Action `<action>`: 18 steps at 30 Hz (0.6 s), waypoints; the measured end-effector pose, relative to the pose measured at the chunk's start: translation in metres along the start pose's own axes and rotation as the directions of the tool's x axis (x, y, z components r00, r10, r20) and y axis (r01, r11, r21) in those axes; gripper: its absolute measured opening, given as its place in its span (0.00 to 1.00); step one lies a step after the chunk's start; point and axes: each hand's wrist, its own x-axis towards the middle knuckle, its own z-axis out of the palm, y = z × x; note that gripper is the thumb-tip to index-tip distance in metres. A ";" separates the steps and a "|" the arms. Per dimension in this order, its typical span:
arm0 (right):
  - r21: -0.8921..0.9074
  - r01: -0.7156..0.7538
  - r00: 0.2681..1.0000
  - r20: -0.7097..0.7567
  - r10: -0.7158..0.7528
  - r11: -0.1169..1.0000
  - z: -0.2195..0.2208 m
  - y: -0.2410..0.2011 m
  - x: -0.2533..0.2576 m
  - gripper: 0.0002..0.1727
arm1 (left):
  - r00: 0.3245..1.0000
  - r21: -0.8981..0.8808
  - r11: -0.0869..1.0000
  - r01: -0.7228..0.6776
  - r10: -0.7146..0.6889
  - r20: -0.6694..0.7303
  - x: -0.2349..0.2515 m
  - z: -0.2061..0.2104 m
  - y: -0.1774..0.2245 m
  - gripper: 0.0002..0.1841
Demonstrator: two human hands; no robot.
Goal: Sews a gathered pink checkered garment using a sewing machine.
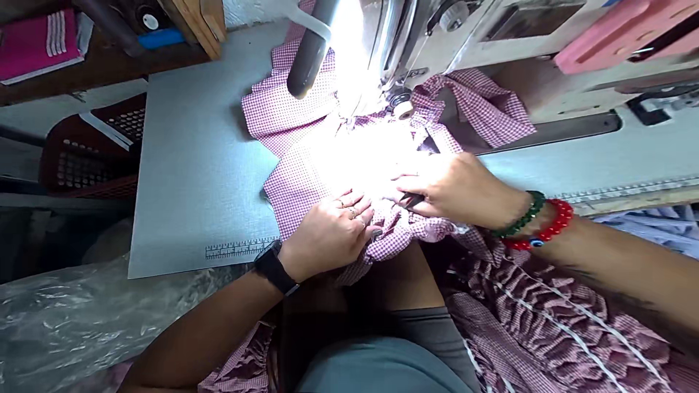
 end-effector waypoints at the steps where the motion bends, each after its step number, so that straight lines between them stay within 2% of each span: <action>1: -0.007 -0.015 1.000 0.009 0.015 1.000 -0.001 0.001 0.000 0.10 | 1.000 0.000 1.000 0.002 -0.002 0.006 0.000 0.000 0.000 0.21; 4: -0.010 -0.001 1.000 0.006 0.001 1.000 -0.005 -0.003 0.004 0.06 | 1.000 -0.003 1.000 0.008 -0.008 0.015 0.001 -0.001 0.000 0.22; 8: -0.011 -0.065 0.998 -0.004 0.065 0.998 -0.004 -0.004 0.004 0.16 | 0.999 0.016 1.000 0.018 -0.019 0.030 0.001 0.000 0.003 0.25; 9: -0.023 -0.072 0.997 -0.011 0.071 0.997 -0.004 -0.006 0.005 0.15 | 0.999 0.019 1.000 0.024 -0.024 0.025 0.001 0.001 0.003 0.26; 12: -0.032 -0.170 0.985 0.000 0.170 0.985 -0.004 -0.007 0.007 0.15 | 0.994 0.012 0.997 0.079 -0.079 0.070 0.001 0.004 0.005 0.41; 14: -0.046 -0.239 0.971 -0.012 0.239 0.970 -0.005 -0.014 0.011 0.18 | 0.978 0.028 0.992 0.120 -0.123 0.168 -0.003 0.006 0.004 0.49; 16: -0.046 -0.259 0.966 0.008 0.259 0.965 -0.002 -0.022 0.009 0.19 | 0.959 0.083 0.983 0.163 -0.178 0.222 -0.012 0.000 -0.018 0.49; 18: -0.031 -0.256 0.964 0.060 0.257 0.966 0.006 -0.017 -0.004 0.22 | 0.930 0.171 0.944 0.281 -0.312 0.196 -0.028 -0.024 -0.072 0.40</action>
